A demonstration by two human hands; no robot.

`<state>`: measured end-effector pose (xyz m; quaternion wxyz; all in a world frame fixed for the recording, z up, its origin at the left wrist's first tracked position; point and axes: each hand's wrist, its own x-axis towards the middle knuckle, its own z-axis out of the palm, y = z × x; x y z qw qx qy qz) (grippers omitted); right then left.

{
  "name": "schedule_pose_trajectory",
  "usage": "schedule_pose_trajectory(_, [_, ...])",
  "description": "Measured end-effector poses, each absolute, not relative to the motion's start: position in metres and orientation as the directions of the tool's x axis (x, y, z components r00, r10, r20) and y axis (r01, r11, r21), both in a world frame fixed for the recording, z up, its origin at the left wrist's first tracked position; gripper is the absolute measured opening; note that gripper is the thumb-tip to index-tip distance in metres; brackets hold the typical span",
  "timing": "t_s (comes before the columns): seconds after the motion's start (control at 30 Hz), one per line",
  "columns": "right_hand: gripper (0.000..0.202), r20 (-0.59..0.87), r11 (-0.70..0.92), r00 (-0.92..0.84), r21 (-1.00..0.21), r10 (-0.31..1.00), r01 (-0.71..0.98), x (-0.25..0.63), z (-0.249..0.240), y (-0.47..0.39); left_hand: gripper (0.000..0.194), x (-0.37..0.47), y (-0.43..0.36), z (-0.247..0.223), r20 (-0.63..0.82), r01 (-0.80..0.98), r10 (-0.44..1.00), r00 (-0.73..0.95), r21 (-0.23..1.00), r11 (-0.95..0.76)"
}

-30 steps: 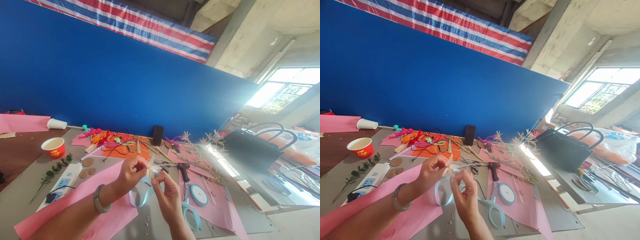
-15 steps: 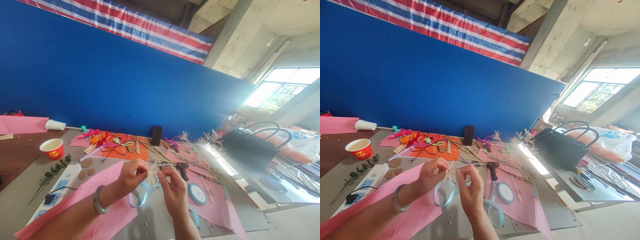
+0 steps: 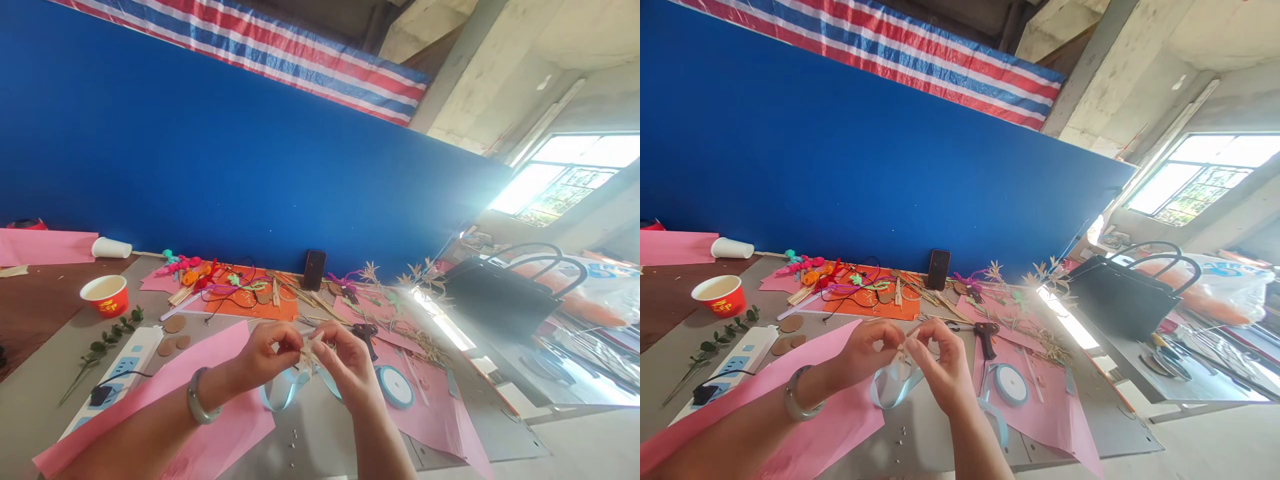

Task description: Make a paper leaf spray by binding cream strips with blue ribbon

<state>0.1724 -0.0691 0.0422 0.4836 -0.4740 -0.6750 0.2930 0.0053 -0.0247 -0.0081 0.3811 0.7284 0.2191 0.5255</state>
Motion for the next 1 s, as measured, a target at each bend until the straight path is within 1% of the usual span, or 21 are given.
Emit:
schedule_pose_trajectory(0.13, [0.029, 0.270, 0.287, -0.100, -0.921, 0.958, 0.265, 0.172, 0.035, -0.062, 0.008, 0.004, -0.024, -0.009, 0.602, -0.117, 0.707, 0.370, 0.785, -0.608])
schedule_pose_trajectory(0.23, [0.027, 0.182, 0.205, -0.128, -0.959, 0.975, 0.197, 0.173, 0.027, -0.058, 0.007, 0.003, -0.022, -0.009, 0.585, -0.139, 0.715, 0.383, 0.802, -0.581])
schedule_pose_trajectory(0.3, [0.023, 0.218, 0.230, -0.083, -0.952, 0.972, 0.200, 0.176, 0.026, -0.057, 0.006, 0.003, -0.020, -0.010, 0.555, -0.139, 0.720, 0.416, 0.822, -0.553])
schedule_pose_trajectory(0.37, [0.025, 0.319, 0.326, -0.065, -0.919, 0.945, 0.220, 0.181, 0.031, -0.057, 0.005, 0.002, -0.020, -0.009, 0.516, -0.133, 0.724, 0.458, 0.845, -0.518])
schedule_pose_trajectory(0.43, [0.029, 0.387, 0.417, -0.165, -0.877, 0.907, 0.238, 0.185, 0.040, -0.058, 0.005, 0.003, -0.020, -0.009, 0.482, -0.127, 0.727, 0.489, 0.864, -0.488])
schedule_pose_trajectory(0.5, [0.024, 0.372, 0.450, -0.291, -0.847, 0.882, 0.282, 0.187, 0.050, -0.060, 0.005, 0.003, -0.020, -0.010, 0.469, -0.123, 0.726, 0.503, 0.871, -0.476])
schedule_pose_trajectory(0.53, [0.020, 0.352, 0.452, -0.327, -0.835, 0.877, 0.313, 0.187, 0.054, -0.061, 0.005, 0.003, -0.020, -0.011, 0.471, -0.120, 0.722, 0.507, 0.868, -0.482])
schedule_pose_trajectory(0.63, [0.008, 0.311, 0.448, -0.361, -0.797, 0.879, 0.406, 0.182, 0.063, -0.062, 0.007, 0.004, -0.020, -0.014, 0.497, -0.110, 0.694, 0.521, 0.846, -0.522])
schedule_pose_trajectory(0.73, [0.011, 0.305, 0.449, -0.356, -0.767, 0.883, 0.457, 0.175, 0.065, -0.058, 0.008, 0.005, -0.021, -0.015, 0.524, -0.100, 0.660, 0.538, 0.817, -0.567])
schedule_pose_trajectory(0.83, [0.010, 0.298, 0.444, -0.356, -0.767, 0.886, 0.464, 0.169, 0.065, -0.051, 0.008, 0.005, -0.021, -0.015, 0.548, -0.075, 0.637, 0.542, 0.786, -0.613])
schedule_pose_trajectory(0.9, [0.009, 0.296, 0.436, -0.344, -0.769, 0.891, 0.468, 0.167, 0.063, -0.048, 0.009, 0.006, -0.022, -0.014, 0.576, -0.065, 0.635, 0.515, 0.765, -0.641])
schedule_pose_trajectory(0.97, [0.007, 0.346, 0.438, -0.270, -0.760, 0.898, 0.481, 0.167, 0.061, -0.048, 0.011, 0.006, -0.022, -0.012, 0.594, -0.063, 0.655, 0.466, 0.761, -0.646])
schedule_pose_trajectory(1.0, [0.010, 0.393, 0.452, -0.225, -0.752, 0.892, 0.480, 0.168, 0.060, -0.050, 0.012, 0.006, -0.022, -0.010, 0.597, -0.063, 0.673, 0.437, 0.767, -0.639])
